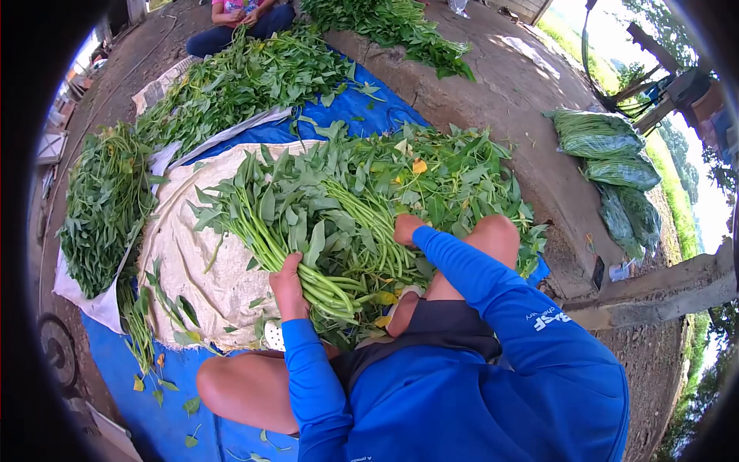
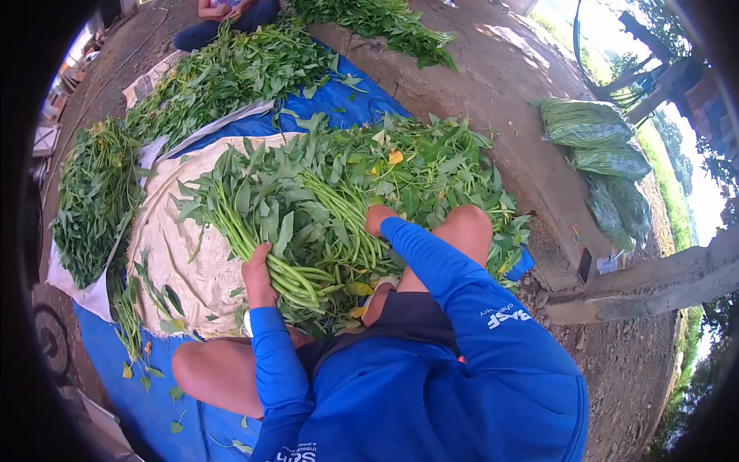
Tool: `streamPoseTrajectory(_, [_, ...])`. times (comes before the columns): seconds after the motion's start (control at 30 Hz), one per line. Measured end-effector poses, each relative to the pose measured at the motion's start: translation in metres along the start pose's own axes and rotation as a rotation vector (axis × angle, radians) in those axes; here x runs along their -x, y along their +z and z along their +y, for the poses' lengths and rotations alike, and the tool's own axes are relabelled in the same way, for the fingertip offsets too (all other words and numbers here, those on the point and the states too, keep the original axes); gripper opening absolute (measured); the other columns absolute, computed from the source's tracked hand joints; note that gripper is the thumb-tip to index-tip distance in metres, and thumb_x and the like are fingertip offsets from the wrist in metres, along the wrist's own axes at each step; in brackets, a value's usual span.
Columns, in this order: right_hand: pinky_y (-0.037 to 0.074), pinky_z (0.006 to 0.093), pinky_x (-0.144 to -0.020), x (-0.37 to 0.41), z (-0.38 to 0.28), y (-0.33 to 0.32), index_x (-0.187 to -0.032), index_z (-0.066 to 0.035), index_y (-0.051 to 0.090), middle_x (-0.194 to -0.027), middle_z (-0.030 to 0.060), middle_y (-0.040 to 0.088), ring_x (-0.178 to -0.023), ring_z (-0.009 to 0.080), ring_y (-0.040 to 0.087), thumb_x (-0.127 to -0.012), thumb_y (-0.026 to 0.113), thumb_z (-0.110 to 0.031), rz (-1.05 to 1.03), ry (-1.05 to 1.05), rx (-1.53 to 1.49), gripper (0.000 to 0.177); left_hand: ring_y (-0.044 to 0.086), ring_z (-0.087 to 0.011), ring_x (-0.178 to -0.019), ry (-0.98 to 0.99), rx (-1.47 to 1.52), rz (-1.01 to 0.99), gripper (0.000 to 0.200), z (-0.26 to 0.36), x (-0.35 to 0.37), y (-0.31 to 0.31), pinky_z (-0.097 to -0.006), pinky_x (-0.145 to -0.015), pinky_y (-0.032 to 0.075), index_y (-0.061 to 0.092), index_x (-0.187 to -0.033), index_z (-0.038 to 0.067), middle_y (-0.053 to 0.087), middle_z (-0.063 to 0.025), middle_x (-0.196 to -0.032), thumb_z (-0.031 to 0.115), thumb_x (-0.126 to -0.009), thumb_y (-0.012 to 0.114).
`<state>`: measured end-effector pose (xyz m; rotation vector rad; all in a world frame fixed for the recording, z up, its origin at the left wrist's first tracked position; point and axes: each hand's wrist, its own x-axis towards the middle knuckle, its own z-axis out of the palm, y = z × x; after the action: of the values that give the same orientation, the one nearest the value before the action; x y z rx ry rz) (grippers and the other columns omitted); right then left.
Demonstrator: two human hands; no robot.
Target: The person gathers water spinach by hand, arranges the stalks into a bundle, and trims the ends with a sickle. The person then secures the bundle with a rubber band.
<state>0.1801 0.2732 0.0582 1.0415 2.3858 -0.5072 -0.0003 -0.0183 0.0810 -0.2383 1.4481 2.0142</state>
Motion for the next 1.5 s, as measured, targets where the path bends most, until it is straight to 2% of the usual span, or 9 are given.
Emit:
streamPoseTrajectory(0.2, [0.062, 0.0479, -0.086, -0.041, 0.026, -0.011, -0.109, 0.011, 0.07, -0.108, 0.0332, 0.073, -0.102, 0.0443, 0.074, -0.091, 0.063, -0.015, -0.02, -0.14, 0.212, 0.032, 0.073, -0.0224, -0.073, -0.017, 0.009, 0.044, 0.03, 0.006, 0.011, -0.009, -0.0365, -0.065, 0.061, 0.069, -0.111, -0.008, 0.075, -0.0129, -0.095, 0.007, -0.086, 0.079])
streamPoseTrajectory(0.27, [0.061, 0.0438, -0.078, -0.042, 0.03, -0.025, -0.11, 0.005, 0.07, -0.093, 0.0209, 0.072, -0.086, 0.0344, 0.073, -0.093, 0.066, -0.018, -0.173, -0.072, -0.175, 0.029, 0.073, -0.0221, -0.073, 0.002, 0.008, 0.029, 0.03, 0.005, 0.008, -0.01, -0.0365, -0.064, 0.061, 0.07, -0.11, -0.008, 0.075, -0.0129, -0.094, 0.008, -0.086, 0.079])
streamPoseTrajectory(0.3, [0.059, 0.0413, -0.073, -0.004, 0.01, -0.063, -0.108, 0.002, 0.07, -0.086, 0.0134, 0.07, -0.078, 0.0279, 0.07, -0.095, 0.067, -0.02, -0.19, 0.213, -0.811, 0.025, 0.073, -0.0221, -0.072, -0.01, 0.008, 0.024, 0.03, 0.004, 0.008, -0.012, -0.0365, -0.064, 0.06, 0.07, -0.109, -0.008, 0.075, -0.0129, -0.094, 0.008, -0.086, 0.079])
streamPoseTrajectory(0.4, [0.056, 0.0447, -0.066, 0.008, 0.003, -0.119, -0.108, 0.005, 0.075, -0.097, 0.0156, 0.075, -0.073, 0.0274, 0.069, -0.097, 0.066, -0.025, 0.03, 0.194, -0.439, 0.033, 0.072, -0.0221, -0.071, -0.041, -0.019, 0.026, 0.028, 0.004, 0.005, -0.009, -0.0368, -0.064, 0.06, 0.07, -0.107, -0.007, 0.075, -0.0129, -0.092, 0.008, -0.086, 0.079])
streamPoseTrajectory(0.6, [0.049, 0.0391, -0.067, 0.07, 0.008, -0.188, -0.109, -0.002, 0.076, -0.091, 0.0046, 0.071, -0.075, 0.0149, 0.06, -0.099, 0.076, -0.03, 0.55, -0.145, -0.648, 0.029, 0.072, -0.0223, -0.07, -0.007, -0.012, -0.005, 0.024, 0.006, 0.008, -0.001, -0.0362, -0.064, 0.06, 0.071, -0.103, -0.007, 0.076, -0.0137, -0.091, 0.007, -0.085, 0.079])
streamPoseTrajectory(0.73, [0.039, 0.0246, -0.058, 0.112, 0.005, -0.205, -0.111, -0.007, 0.076, -0.082, -0.0067, 0.06, -0.066, 0.0041, 0.046, -0.101, 0.074, -0.023, 0.419, -0.135, -1.022, 0.018, 0.072, -0.0218, -0.071, -0.011, -0.019, -0.041, 0.025, 0.005, 0.01, 0.004, -0.0364, -0.064, 0.059, 0.072, -0.103, -0.007, 0.076, -0.0136, -0.091, 0.007, -0.084, 0.081])
streamPoseTrajectory(1.13, [0.05, 0.0248, -0.074, 0.123, -0.088, -0.102, -0.116, -0.001, 0.075, -0.093, -0.0034, 0.07, -0.08, 0.0043, 0.059, -0.098, 0.076, -0.009, 0.715, -0.391, -1.218, 0.02, 0.071, -0.0201, -0.081, 0.089, 0.014, -0.078, 0.039, -0.033, 0.007, 0.023, -0.035, -0.074, 0.06, 0.062, -0.11, -0.008, 0.073, -0.0153, -0.101, 0.009, -0.086, 0.087])
streamPoseTrajectory(1.37, [0.054, 0.0288, -0.077, 0.112, -0.121, 0.039, -0.114, 0.004, 0.077, -0.094, 0.0057, 0.076, -0.085, 0.0108, 0.066, -0.098, 0.075, -0.015, 0.188, -0.151, -0.979, 0.025, 0.074, -0.0172, -0.078, -0.011, 0.158, -0.139, 0.023, -0.081, 0.003, 0.02, -0.0336, -0.068, 0.061, 0.072, -0.113, -0.002, 0.076, -0.0082, -0.097, 0.01, -0.095, 0.077])
streamPoseTrajectory(1.5, [0.056, 0.0341, -0.085, 0.091, -0.105, 0.071, -0.119, 0.002, 0.077, -0.098, 0.0117, 0.078, -0.087, 0.02, 0.071, -0.1, 0.071, -0.025, 0.061, -0.075, -0.875, 0.033, 0.076, -0.0232, -0.086, -0.399, 0.299, -0.278, 0.027, -0.085, 0.001, -0.001, -0.0387, -0.075, 0.065, 0.067, -0.121, 0.001, 0.076, -0.0107, -0.103, 0.015, -0.099, 0.075])
